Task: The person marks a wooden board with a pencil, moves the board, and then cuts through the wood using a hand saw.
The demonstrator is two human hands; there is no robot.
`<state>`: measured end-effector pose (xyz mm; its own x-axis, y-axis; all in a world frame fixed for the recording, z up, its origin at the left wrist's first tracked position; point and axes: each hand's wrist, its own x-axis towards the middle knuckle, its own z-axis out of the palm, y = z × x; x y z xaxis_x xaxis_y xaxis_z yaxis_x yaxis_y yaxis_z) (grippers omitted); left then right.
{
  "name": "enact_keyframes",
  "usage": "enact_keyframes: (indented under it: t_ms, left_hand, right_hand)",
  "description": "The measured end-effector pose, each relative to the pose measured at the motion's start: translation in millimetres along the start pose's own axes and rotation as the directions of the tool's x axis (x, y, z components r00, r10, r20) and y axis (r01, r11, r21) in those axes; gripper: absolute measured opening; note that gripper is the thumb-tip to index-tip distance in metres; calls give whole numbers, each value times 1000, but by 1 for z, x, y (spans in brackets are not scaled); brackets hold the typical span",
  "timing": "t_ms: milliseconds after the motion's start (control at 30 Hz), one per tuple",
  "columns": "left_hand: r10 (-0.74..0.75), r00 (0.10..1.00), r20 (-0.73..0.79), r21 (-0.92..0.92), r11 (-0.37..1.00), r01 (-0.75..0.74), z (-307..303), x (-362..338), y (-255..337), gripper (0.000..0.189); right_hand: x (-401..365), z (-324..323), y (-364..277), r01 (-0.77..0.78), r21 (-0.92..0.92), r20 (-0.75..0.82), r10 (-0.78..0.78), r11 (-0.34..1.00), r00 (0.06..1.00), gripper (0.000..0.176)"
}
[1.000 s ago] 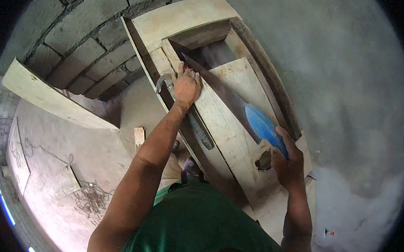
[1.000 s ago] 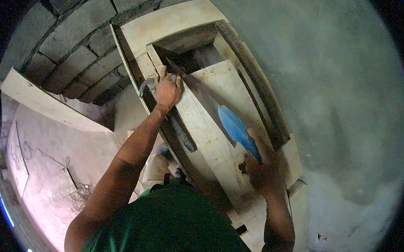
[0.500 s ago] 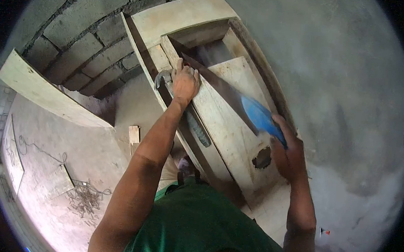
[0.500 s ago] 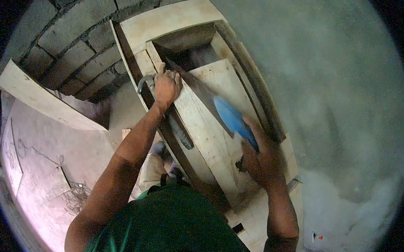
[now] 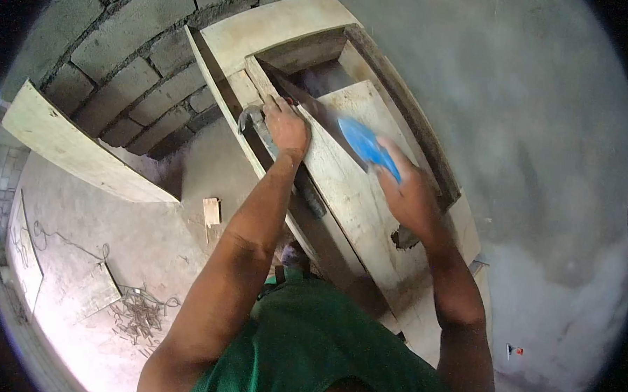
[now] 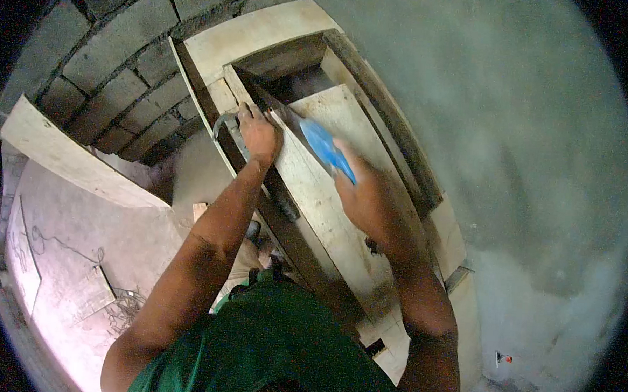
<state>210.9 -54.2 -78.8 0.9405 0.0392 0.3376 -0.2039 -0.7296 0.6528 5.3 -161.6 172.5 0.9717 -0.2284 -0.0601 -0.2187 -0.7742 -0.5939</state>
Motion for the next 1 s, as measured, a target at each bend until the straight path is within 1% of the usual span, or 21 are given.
enact_keyframes:
  t_ms: [33, 100, 133, 167, 233, 300, 367, 400, 467, 533, 567, 633, 700, 767, 833, 900, 933, 1000]
  left_hand:
    - [-14, 1000, 16, -20, 1000, 14, 0, 6, 1, 52]
    - [-27, 999, 25, 16, 1000, 27, 3, 4, 0, 52]
    - [-41, 999, 31, -24, 999, 41, 3, 3, 1, 51]
    - [-55, 998, 39, -64, 996, 58, 3, 2, 1, 51]
    - [-46, 998, 29, -58, 997, 48, 4, 2, 1, 52]
    - [-26, 999, 20, -49, 998, 27, 4, -1, -1, 52]
    - [-34, 998, 60, -29, 999, 35, 4, 1, -4, 51]
    - [-31, 998, 49, -32, 999, 33, -1, 5, -1, 51]
    - [-93, 983, 156, -51, 994, 102, -8, 3, 2, 51]
    - [-93, 986, 139, -47, 994, 101, -8, 7, 7, 52]
    - [-103, 985, 138, -26, 994, 108, -8, 4, 5, 52]
    - [-92, 988, 126, -22, 995, 96, -7, 2, 6, 53]
    - [-71, 991, 114, -15, 997, 73, -5, 4, 5, 53]
    - [-57, 994, 91, -55, 997, 62, -6, 0, 2, 51]
    - [-61, 994, 95, -55, 996, 66, -6, 1, 3, 50]
    - [-72, 994, 87, -59, 995, 78, -5, 2, 3, 48]
    - [-77, 993, 87, -30, 996, 80, -5, 3, 3, 47]
    - [-84, 992, 99, -10, 996, 85, -2, 0, 5, 44]
  right_hand:
    - [-7, -13, -4, 23, -64, 19, -22, 998, 1000, 48]
    - [-34, -50, -11, -53, -117, 38, 58, 992, 998, 48]
    - [-44, -64, -15, -53, -121, 44, 58, 991, 997, 48]
    - [-52, -76, -18, -87, -87, 64, 92, 992, 994, 48]
    - [-48, -72, -16, -135, -46, 84, 138, 990, 987, 48]
    - [-16, -36, -10, 60, -46, 6, -60, 997, 998, 46]
    - [21, -1, -11, -160, -61, 84, 165, 985, 983, 46]
    - [22, 2, -6, -151, -62, 79, 155, 987, 985, 46]
    - [19, 2, 2, -82, -89, 41, 86, 993, 995, 47]
    - [-12, -30, 0, 89, -56, -24, -90, 994, 996, 49]
    - [-28, -56, -15, -34, -74, 10, 34, 997, 999, 49]
    - [-43, -87, -32, -160, -90, 43, 164, 983, 986, 50]
    - [-47, -94, -33, -135, -61, 38, 138, 989, 990, 49]
    - [-14, -53, -5, 85, -70, 11, -85, 994, 996, 48]
    - [16, 0, 5, -7, -118, -30, 3, 993, 1000, 49]
    - [30, 12, 14, -69, -46, -31, 68, 997, 997, 50]
    - [31, 14, 17, -66, -47, -41, 64, 997, 997, 50]
    - [31, 10, 18, -134, 28, -27, 135, 991, 991, 50]
